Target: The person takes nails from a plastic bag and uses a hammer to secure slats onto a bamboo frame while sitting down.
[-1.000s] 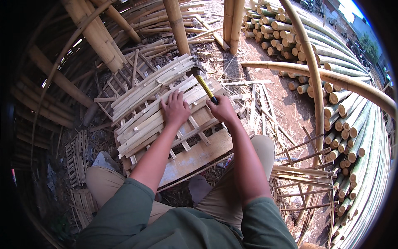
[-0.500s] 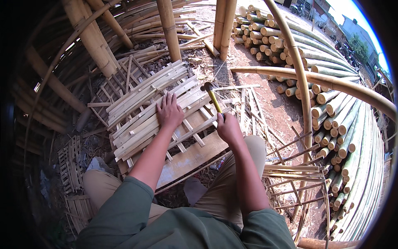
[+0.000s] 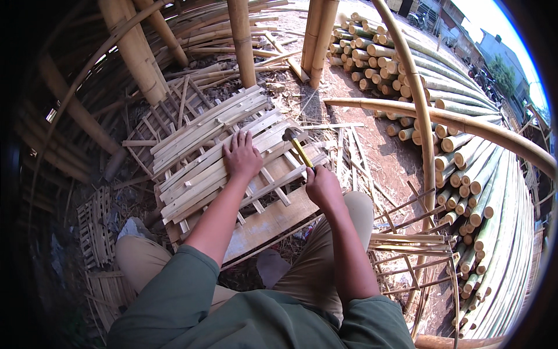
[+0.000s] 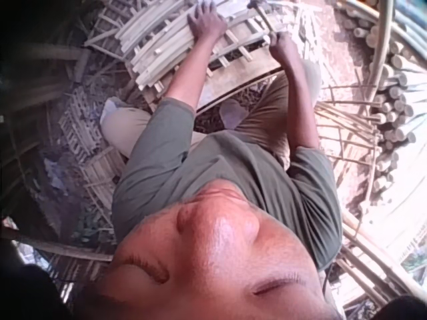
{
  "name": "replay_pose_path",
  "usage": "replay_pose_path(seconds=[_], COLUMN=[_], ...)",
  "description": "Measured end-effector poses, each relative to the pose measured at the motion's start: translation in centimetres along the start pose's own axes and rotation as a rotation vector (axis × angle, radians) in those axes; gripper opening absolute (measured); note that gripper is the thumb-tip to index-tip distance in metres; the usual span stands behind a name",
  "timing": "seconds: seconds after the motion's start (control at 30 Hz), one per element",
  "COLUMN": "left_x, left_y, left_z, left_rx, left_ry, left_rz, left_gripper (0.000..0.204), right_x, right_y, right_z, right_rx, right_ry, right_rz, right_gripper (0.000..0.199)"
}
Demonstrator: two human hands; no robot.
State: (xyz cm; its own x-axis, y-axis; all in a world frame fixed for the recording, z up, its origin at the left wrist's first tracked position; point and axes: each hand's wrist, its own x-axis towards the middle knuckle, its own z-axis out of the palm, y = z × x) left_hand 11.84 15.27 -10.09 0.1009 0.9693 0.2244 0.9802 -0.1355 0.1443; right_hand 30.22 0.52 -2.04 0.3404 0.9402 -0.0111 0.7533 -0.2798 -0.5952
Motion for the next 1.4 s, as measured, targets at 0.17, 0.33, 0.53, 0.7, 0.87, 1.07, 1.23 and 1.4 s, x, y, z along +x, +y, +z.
replay_pose_path(seconds=[0.17,0.33,0.53,0.7,0.87,1.07,1.23,1.4], left_x=[0.0,-0.1,-0.1,-0.1,-0.1,0.0,-0.2,-0.4], left_y=[0.0,-0.1,-0.2,0.0,0.0,0.2,-0.3,0.2], left_z=[0.0,0.0,0.1,0.2,0.2,0.0,-0.1,-0.4], left_rx=[-0.013,-0.023,-0.025,-0.035,-0.041,-0.036,-0.022,-0.019], left_ry=[0.015,0.026,0.032,0.033,0.039,0.034,0.039,0.019], left_rz=[0.009,0.012,0.009,0.013,0.013,0.019,0.007,0.013], left_gripper=[0.058,0.058,0.058,0.058,0.057,0.058,0.057,0.056], right_x=[0.4,0.7,1.9,3.3,4.2,5.2,6.1,5.8], right_y=[0.1,-1.2,-2.5,-1.5,-1.2,-2.9,-6.6,-1.6], right_z=[-0.1,-1.3,-2.5,-2.3,-2.6,-5.0,-7.6,-3.1], right_rx=[-0.056,-0.082,-0.087,-0.167,-0.219,-0.151,-0.019,-0.373], right_ry=[-0.041,-0.028,-0.037,-0.148,-0.174,-0.099,0.085,-0.286], right_rz=[0.0,-0.007,0.0,0.019,0.013,-0.015,-0.033,-0.14], right_gripper=[0.037,0.037,0.039,0.038,0.038,0.04,0.042,0.044])
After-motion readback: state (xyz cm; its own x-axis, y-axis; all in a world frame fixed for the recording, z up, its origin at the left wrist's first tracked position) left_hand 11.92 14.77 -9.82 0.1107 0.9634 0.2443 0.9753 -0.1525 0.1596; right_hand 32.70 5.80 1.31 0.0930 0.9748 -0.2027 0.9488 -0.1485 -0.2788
